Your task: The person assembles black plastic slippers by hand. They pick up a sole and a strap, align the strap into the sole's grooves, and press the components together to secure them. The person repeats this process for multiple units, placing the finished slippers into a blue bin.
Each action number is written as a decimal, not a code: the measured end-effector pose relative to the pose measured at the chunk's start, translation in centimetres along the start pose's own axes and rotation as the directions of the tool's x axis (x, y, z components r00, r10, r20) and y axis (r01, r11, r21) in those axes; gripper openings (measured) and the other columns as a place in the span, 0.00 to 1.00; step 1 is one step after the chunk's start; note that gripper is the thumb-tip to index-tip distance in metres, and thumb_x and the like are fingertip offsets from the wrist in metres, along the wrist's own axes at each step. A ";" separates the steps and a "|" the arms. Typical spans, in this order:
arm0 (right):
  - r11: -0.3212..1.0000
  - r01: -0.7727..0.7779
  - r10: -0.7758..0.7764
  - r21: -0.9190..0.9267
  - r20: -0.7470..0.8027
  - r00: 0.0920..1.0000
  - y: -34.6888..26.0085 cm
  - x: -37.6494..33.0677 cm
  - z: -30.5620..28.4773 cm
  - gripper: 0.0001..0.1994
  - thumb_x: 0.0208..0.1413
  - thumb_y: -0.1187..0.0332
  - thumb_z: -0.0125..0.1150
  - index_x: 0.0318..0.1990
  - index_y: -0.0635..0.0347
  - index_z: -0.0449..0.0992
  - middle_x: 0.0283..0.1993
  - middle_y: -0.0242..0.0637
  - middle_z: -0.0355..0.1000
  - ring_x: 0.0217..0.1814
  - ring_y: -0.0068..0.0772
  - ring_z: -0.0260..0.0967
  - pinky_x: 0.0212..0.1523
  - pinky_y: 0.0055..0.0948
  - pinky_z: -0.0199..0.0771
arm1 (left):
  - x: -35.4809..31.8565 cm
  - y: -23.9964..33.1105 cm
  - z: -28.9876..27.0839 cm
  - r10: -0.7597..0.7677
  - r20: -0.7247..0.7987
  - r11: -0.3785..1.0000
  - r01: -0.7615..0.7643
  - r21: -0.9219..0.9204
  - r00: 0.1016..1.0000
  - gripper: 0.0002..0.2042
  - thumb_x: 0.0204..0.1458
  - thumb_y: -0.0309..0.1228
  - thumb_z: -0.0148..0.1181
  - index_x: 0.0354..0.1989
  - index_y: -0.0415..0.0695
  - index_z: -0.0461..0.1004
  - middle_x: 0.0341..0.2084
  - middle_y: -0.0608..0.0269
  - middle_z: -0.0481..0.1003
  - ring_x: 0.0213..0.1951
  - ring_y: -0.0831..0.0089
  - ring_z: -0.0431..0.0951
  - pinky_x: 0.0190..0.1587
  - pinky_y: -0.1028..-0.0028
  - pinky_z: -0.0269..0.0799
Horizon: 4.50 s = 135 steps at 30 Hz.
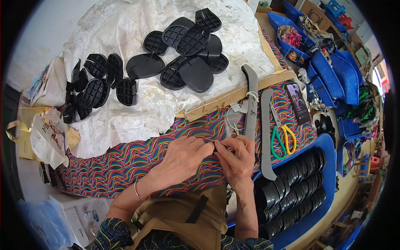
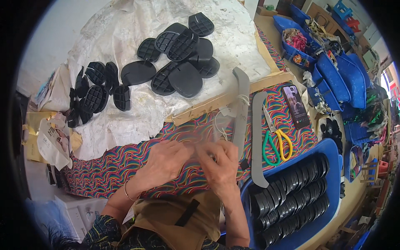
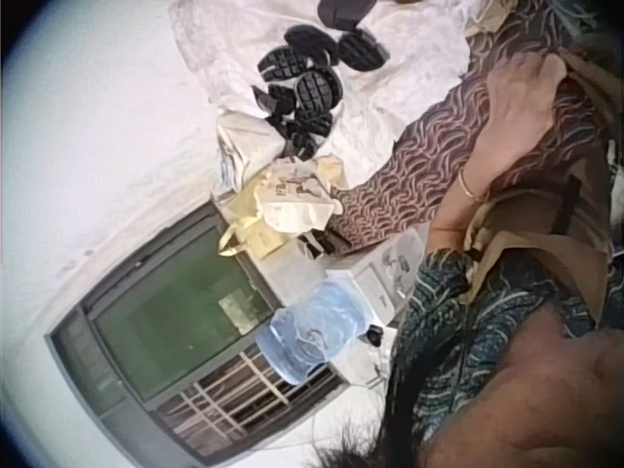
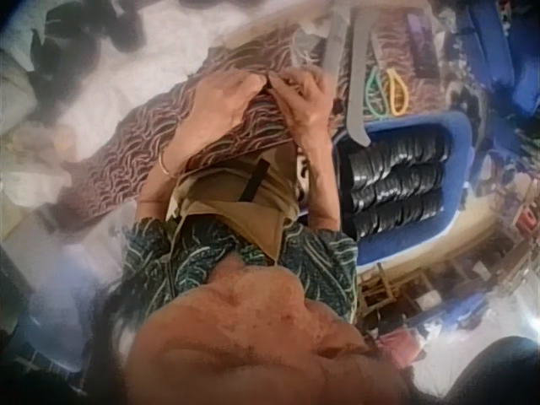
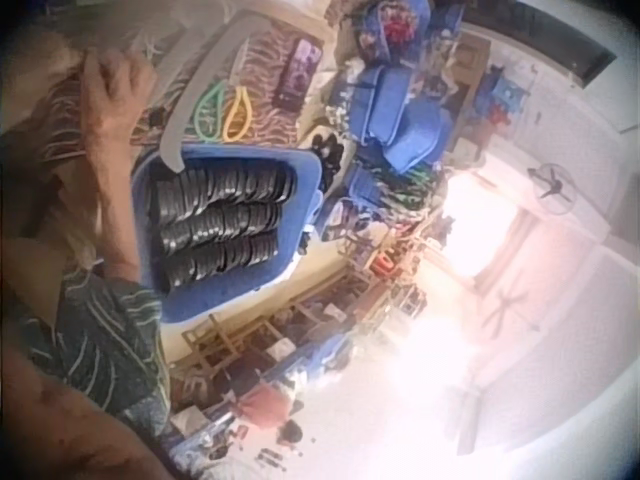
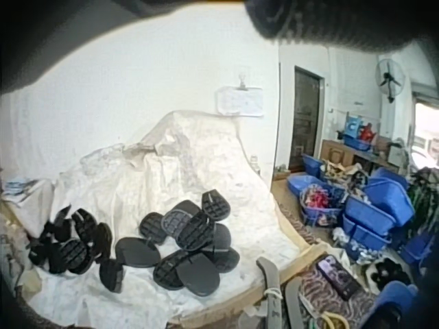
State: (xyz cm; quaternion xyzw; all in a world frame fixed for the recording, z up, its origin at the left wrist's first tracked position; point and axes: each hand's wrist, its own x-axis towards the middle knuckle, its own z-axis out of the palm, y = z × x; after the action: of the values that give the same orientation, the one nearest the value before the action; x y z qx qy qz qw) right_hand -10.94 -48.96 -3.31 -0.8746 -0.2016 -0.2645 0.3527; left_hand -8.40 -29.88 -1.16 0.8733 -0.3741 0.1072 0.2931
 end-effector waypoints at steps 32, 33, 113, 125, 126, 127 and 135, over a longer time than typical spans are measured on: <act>0.991 -0.131 0.128 0.011 0.129 0.983 1.2 -0.8 -0.2 0.14 0.43 0.69 0.73 0.32 0.59 0.71 0.29 0.36 0.68 0.35 0.40 0.68 0.33 0.37 0.71 | 1.5 1.8 -0.2 -0.207 0.004 0.972 0.206 -0.114 0.978 0.16 0.42 0.17 0.66 0.42 0.42 0.77 0.28 0.57 0.77 0.29 0.58 0.76 0.33 0.64 0.69; 0.992 -0.126 0.124 0.004 0.126 0.984 1.3 -0.9 -0.1 0.14 0.43 0.69 0.74 0.31 0.58 0.70 0.28 0.36 0.67 0.34 0.39 0.68 0.32 0.36 0.72 | 1.5 1.7 -0.2 -0.216 0.004 0.970 0.215 -0.116 0.976 0.16 0.42 0.17 0.66 0.42 0.42 0.77 0.28 0.57 0.77 0.29 0.58 0.76 0.33 0.64 0.69; 0.965 -0.104 0.116 0.242 -0.039 0.992 0.8 -2.6 1.0 0.10 0.47 0.75 0.71 0.26 0.62 0.72 0.24 0.37 0.64 0.26 0.40 0.61 0.26 0.37 0.63 | 2.1 1.5 -1.1 -0.223 0.191 0.962 0.248 -0.118 0.956 0.13 0.45 0.22 0.66 0.42 0.43 0.77 0.24 0.56 0.67 0.30 0.57 0.70 0.33 0.64 0.64; 0.968 -0.078 0.091 0.239 -0.048 0.995 0.6 -2.1 2.1 0.11 0.48 0.75 0.71 0.25 0.61 0.71 0.24 0.38 0.63 0.27 0.40 0.62 0.26 0.37 0.65 | 1.5 1.5 -1.2 -0.313 0.082 0.897 0.323 -0.300 0.946 0.12 0.49 0.20 0.64 0.43 0.42 0.78 0.27 0.58 0.71 0.29 0.63 0.71 0.32 0.69 0.64; 0.969 -0.085 0.096 0.231 -0.033 0.995 0.6 -2.2 2.0 0.11 0.48 0.75 0.70 0.25 0.61 0.70 0.24 0.39 0.63 0.29 0.40 0.63 0.27 0.37 0.67 | 1.4 1.3 -1.2 -0.289 0.098 0.906 0.305 -0.295 0.952 0.14 0.48 0.20 0.64 0.44 0.43 0.77 0.26 0.58 0.70 0.29 0.61 0.70 0.32 0.67 0.64; 0.969 -0.084 0.094 0.233 -0.033 0.995 0.6 -2.2 1.9 0.11 0.48 0.75 0.70 0.25 0.61 0.70 0.24 0.38 0.62 0.29 0.40 0.63 0.27 0.37 0.67 | 1.1 0.8 -1.2 -0.264 0.114 0.913 0.286 -0.290 0.958 0.15 0.47 0.19 0.64 0.45 0.44 0.77 0.26 0.58 0.70 0.29 0.59 0.70 0.31 0.65 0.64; 0.980 -0.068 0.075 0.189 -0.029 0.997 0.5 -2.4 1.4 0.11 0.48 0.74 0.71 0.25 0.61 0.70 0.25 0.38 0.62 0.29 0.40 0.62 0.28 0.37 0.68 | 1.3 1.1 -1.2 -0.236 0.123 0.935 0.259 -0.242 0.964 0.10 0.51 0.22 0.64 0.42 0.43 0.78 0.25 0.60 0.70 0.27 0.64 0.70 0.30 0.70 0.62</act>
State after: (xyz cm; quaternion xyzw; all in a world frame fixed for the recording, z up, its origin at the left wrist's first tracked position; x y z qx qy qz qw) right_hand -12.08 -48.68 -5.87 -0.8392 -0.1877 -0.2469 0.4467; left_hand -8.23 -30.55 0.75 0.8722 -0.2848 -0.0199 0.3972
